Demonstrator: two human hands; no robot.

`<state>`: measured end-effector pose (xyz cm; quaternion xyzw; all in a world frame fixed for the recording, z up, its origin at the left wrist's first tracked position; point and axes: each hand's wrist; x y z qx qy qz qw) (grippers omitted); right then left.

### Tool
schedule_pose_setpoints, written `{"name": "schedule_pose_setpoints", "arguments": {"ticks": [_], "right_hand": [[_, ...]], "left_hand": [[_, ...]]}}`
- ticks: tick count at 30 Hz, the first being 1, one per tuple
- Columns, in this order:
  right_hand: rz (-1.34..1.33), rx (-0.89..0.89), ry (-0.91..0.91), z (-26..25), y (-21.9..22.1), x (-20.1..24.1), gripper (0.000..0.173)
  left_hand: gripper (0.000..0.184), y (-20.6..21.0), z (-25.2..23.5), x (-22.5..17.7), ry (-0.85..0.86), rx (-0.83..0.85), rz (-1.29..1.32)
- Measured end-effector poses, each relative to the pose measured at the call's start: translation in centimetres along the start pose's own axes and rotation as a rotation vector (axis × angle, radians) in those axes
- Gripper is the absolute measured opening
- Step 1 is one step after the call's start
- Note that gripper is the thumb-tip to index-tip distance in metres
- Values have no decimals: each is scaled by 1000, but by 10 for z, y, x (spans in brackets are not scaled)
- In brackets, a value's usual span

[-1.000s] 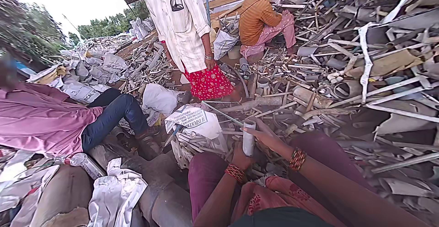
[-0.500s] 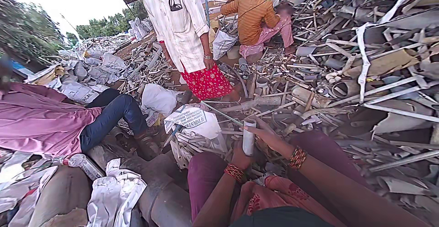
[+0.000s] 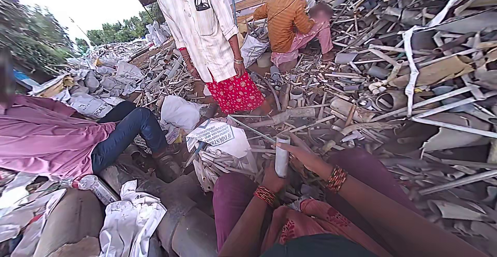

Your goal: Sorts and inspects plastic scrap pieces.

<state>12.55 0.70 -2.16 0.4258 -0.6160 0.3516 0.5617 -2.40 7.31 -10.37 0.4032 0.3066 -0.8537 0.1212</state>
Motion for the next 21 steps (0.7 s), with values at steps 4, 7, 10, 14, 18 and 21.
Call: {"name": "schedule_pose_setpoints", "arguments": {"ticks": [4, 7, 10, 14, 18, 21], "right_hand": [[-85, -74, 19, -1, -7, 5, 51], [-196, -182, 44, -4, -12, 13, 41], [-266, -220, 39, -5, -15, 16, 29], [-268, -234, 31, -6, -16, 18, 22], [-279, -211, 16, -6, -14, 16, 21], [-262, -188, -6, -6, -13, 10, 26]], "left_hand": [[86, 0, 10, -7, 71, 93, 156], [83, 0, 14, -7, 114, 201, 362], [78, 4, 9, -2, 132, 309, 535], [71, 2, 10, -1, 122, 390, 628], [64, 2, 13, -4, 104, 372, 631], [61, 1, 17, -7, 83, 327, 593]]}}
Point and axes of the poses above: each hand's wrist, its own z-axis away from the middle knuckle, its own y-axis out of the palm, x = y × z, and after that the axes turned 13 degrees about -y, right-handed
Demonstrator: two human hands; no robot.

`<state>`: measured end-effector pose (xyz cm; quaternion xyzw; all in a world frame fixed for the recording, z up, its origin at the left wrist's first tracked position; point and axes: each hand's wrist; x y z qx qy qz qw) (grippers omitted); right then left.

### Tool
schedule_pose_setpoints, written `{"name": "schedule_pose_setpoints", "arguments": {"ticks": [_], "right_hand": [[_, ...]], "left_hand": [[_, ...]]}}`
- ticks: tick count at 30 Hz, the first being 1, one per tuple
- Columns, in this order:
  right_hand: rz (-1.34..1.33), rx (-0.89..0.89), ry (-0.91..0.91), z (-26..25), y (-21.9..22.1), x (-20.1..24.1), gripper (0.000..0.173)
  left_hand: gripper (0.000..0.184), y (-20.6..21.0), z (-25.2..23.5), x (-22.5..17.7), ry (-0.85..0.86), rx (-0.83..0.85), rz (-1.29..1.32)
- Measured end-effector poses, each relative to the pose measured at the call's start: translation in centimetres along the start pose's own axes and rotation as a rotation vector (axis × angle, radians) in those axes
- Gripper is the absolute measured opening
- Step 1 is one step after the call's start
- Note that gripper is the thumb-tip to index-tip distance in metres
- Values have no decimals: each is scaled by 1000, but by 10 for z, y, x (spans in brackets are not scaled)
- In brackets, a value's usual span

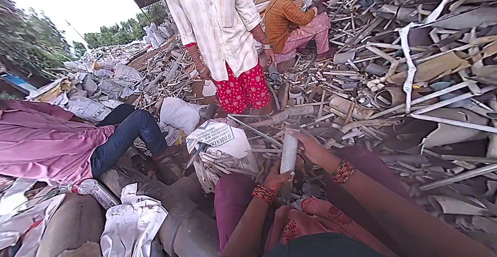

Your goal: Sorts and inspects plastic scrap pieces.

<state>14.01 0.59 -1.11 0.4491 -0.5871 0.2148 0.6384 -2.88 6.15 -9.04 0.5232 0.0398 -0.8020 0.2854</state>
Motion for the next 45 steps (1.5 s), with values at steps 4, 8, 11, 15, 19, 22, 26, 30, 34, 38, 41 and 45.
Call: {"name": "schedule_pose_setpoints", "arguments": {"ticks": [4, 8, 11, 15, 19, 22, 26, 30, 34, 38, 41, 45], "right_hand": [[12, -9, 4, 0, 1, 0, 27], [32, 6, 0, 1, 0, 0, 28], [31, 26, -8, -1, -3, -5, 29], [34, 29, -11, -2, -4, -8, 30], [46, -6, -22, -1, -1, -5, 28], [79, -132, -29, -3, -1, 0, 28], [124, -354, -4, -15, -15, 5, 35], [135, -449, 67, -21, -20, 5, 43], [291, -284, 105, -17, -15, -2, 49], [473, -98, 173, -12, -11, -7, 58], [584, -24, 173, -13, -13, -15, 59], [711, 113, 211, -13, -14, -16, 62]], "left_hand": [[63, 4, 3, -4, -21, -67, -62], [66, 6, 2, -4, -21, -87, -66], [72, 5, -1, 0, -12, -87, -70], [71, 5, -2, 1, 4, -83, -55], [68, 0, -7, 5, 34, -86, -39], [68, -6, -14, 7, 50, -144, -112], [74, -15, -16, 3, 21, -214, -479], [71, -12, -14, 0, -43, -263, -682], [74, -7, -13, 0, -101, -309, -683], [80, -6, -10, 1, -114, -341, -622], [82, -6, -11, 4, -115, -356, -501], [82, -8, -15, 10, -84, -331, -308]]}}
Point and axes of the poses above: each hand's wrist, its own z-axis away from the middle knuckle, its own y-axis out of the palm, x = y × z, and after that the axes turned 13 degrees about -y, right-handed
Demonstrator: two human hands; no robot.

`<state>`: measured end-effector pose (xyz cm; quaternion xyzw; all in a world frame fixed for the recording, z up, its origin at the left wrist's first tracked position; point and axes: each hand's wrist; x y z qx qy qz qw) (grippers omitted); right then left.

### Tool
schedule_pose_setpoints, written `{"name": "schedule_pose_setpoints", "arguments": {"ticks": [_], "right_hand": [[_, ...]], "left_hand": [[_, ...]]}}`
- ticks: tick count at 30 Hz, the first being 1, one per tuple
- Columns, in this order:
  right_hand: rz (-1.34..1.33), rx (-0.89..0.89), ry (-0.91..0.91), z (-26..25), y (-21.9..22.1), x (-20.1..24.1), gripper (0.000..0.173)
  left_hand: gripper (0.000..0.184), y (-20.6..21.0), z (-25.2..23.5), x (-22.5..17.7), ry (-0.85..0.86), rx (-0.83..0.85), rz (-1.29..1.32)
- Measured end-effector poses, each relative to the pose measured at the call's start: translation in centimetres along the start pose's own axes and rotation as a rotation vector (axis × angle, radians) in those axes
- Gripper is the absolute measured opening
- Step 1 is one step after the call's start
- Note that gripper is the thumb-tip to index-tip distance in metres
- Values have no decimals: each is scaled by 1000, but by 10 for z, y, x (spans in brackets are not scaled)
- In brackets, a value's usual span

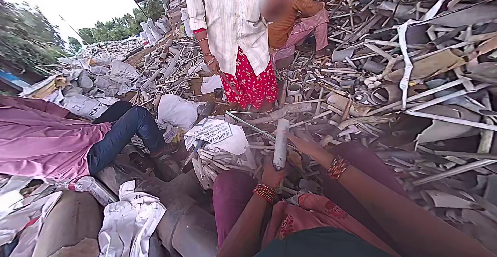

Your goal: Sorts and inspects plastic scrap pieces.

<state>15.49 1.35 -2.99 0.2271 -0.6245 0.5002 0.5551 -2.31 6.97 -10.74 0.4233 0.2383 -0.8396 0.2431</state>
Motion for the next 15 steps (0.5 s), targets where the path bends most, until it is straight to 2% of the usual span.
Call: {"name": "schedule_pose_setpoints", "arguments": {"ticks": [4, 10, 15], "right_hand": [[97, 145, -43, 3, 7, -3, 58], [266, 305, -171, 2, 13, -2, 37], [401, 327, -268, -2, 19, -10, 33]], "left_hand": [[75, 1, 3, -1, -7, 48, 230], [57, -2, 7, -5, -44, 30, 388], [61, -2, 5, 0, -23, 87, 428]]}}
Point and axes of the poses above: each hand's wrist, its own z-axis away from the middle knuckle, its own y-axis out of the palm, x = y × z, and after that the axes turned 13 degrees about -y, right-handed
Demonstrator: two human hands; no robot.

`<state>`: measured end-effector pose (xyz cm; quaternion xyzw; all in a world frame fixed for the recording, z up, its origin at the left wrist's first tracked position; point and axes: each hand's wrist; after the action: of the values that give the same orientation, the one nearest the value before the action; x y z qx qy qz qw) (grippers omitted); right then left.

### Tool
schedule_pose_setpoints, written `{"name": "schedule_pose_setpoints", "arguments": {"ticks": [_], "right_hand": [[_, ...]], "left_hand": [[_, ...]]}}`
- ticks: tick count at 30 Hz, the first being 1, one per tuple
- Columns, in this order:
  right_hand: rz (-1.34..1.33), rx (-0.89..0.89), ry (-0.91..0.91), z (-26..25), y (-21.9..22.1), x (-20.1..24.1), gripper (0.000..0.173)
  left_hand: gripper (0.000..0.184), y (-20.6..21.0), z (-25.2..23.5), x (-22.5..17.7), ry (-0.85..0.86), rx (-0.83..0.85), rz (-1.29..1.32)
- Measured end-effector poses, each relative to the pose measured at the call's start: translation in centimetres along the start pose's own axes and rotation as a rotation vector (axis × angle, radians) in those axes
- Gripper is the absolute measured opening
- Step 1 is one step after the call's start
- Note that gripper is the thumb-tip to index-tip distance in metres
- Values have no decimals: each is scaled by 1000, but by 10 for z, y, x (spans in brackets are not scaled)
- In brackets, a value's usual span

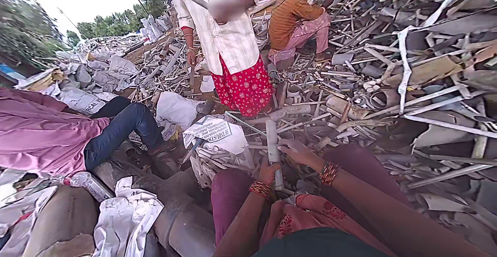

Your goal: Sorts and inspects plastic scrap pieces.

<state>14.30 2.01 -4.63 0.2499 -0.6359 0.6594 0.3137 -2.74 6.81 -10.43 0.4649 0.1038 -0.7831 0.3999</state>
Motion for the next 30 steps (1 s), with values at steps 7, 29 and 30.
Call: {"name": "schedule_pose_setpoints", "arguments": {"ticks": [7, 29, 30], "right_hand": [[138, -176, 161, 2, -24, -2, 40], [345, 6, 33, 7, 6, 16, 42], [337, 66, 5, 8, 9, 21, 42]], "left_hand": [[63, 4, 13, -5, -36, 94, -107], [65, 1, 23, -9, -105, 29, -24], [62, -1, 21, -11, -100, 11, -13]]}}
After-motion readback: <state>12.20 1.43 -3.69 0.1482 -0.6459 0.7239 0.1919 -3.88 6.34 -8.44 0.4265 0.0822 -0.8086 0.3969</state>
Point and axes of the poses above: each hand's wrist, its own z-axis away from the middle knuckle, its own y-axis out of the palm, x = y × z, and after that the axes turned 13 degrees about -y, right-handed
